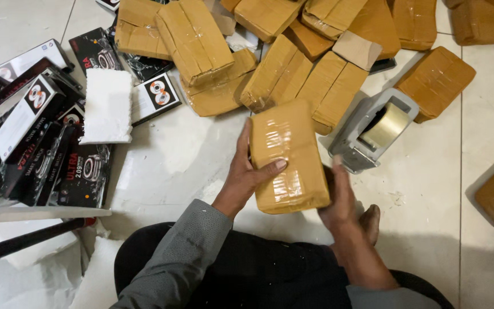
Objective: The person places a smartwatch box into a cardboard shipping box, folds the flaps, and seals the package using a tape dispenser. They repeat this process for multiple items, stacking the sealed packages on the floor.
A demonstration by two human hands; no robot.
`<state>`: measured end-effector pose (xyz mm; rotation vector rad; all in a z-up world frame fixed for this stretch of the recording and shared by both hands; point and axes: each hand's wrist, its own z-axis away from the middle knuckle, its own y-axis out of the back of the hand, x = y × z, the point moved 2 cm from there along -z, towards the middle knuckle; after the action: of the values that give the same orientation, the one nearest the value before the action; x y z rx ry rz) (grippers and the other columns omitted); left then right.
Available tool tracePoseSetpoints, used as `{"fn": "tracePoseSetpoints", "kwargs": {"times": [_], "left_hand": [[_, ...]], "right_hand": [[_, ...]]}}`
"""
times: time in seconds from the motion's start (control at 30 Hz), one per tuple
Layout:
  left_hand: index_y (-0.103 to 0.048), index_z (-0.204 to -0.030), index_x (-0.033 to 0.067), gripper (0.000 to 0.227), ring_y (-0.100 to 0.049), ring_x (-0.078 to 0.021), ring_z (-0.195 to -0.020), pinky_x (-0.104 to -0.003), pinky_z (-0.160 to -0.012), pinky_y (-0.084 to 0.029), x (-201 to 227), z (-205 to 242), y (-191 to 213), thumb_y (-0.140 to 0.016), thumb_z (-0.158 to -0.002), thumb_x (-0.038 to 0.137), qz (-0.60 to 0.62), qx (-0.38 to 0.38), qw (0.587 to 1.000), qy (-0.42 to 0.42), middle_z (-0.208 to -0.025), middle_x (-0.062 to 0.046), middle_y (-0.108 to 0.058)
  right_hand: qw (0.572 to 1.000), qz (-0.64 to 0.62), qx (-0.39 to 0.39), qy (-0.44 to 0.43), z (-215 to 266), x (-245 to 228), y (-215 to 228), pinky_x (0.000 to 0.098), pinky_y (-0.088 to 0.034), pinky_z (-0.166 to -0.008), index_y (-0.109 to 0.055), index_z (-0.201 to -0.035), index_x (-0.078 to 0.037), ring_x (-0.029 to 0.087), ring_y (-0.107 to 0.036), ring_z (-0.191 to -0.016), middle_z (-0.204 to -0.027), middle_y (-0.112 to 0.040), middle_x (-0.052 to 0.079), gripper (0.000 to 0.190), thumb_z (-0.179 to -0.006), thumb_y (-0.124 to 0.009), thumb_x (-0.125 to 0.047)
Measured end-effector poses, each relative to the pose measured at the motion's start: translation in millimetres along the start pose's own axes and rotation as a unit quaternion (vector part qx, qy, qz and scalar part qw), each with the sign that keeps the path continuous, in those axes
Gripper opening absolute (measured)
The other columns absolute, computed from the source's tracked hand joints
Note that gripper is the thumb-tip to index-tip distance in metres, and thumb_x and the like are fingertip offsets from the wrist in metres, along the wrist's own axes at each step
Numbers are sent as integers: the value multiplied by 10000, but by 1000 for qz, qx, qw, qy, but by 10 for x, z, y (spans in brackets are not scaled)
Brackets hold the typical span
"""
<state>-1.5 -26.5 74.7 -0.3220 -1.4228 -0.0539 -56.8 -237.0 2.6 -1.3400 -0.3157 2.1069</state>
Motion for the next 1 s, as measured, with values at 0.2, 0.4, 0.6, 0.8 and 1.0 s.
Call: {"fn": "tracePoseSetpoints", "kwargs": {"times": [0.2, 0.4, 0.6, 0.8, 1.0], "left_hand": [[-208, -1568, -15, 1002, -649, -295, -1218, -388, -1006, -561, 140, 3, -32, -809, -809, 241, -50, -7, 999, 5, -1318, -239, -626], [-502, -1395, -75, 711, -693, -255, -1138, -358, -999, -560, 57, -7, 16, -801, -839, 252, 72, -22, 994, 74, -1226, -205, -709], [-594, -1333, -53, 627, -687, -246, -1114, -364, -1025, -526, 34, 3, 85, -803, -793, 188, 97, -78, 990, 69, -1176, -193, -717], [-613, -1298, -46, 630, -720, -242, -1087, -374, -1012, -542, 61, 16, 130, -821, -759, 205, 82, -87, 992, 44, -1143, -180, -749], [-661, -1257, -86, 582, -720, -270, -1047, -397, -996, -547, 62, 1, 164, -821, -796, 232, 100, -65, 992, 43, -1118, -208, -754]], "right_hand": [[978, 180, -56, 93, 142, -330, -386, 359, -510, -1013, -528, -1393, 58, 249, -645, -1176, -1279, -665, 179, 567, -911, -706, -180], [985, 150, -69, 54, 182, -373, -465, 386, -529, -1000, -563, -1369, 67, 263, -659, -1166, -1268, -675, 200, 550, -891, -726, -151], [980, 160, -104, 59, 199, -430, -429, 396, -512, -1039, -560, -1387, 14, 248, -637, -1215, -1275, -682, 165, 580, -869, -742, -173], [966, 242, -85, 27, 201, -435, -400, 460, -520, -919, -582, -1422, -50, 290, -637, -1116, -1189, -706, 166, 663, -804, -784, -180], [964, 233, -122, 35, 179, -346, -395, 384, -476, -1057, -565, -1436, -52, 210, -626, -1213, -1270, -707, 114, 629, -856, -757, -199]]}}
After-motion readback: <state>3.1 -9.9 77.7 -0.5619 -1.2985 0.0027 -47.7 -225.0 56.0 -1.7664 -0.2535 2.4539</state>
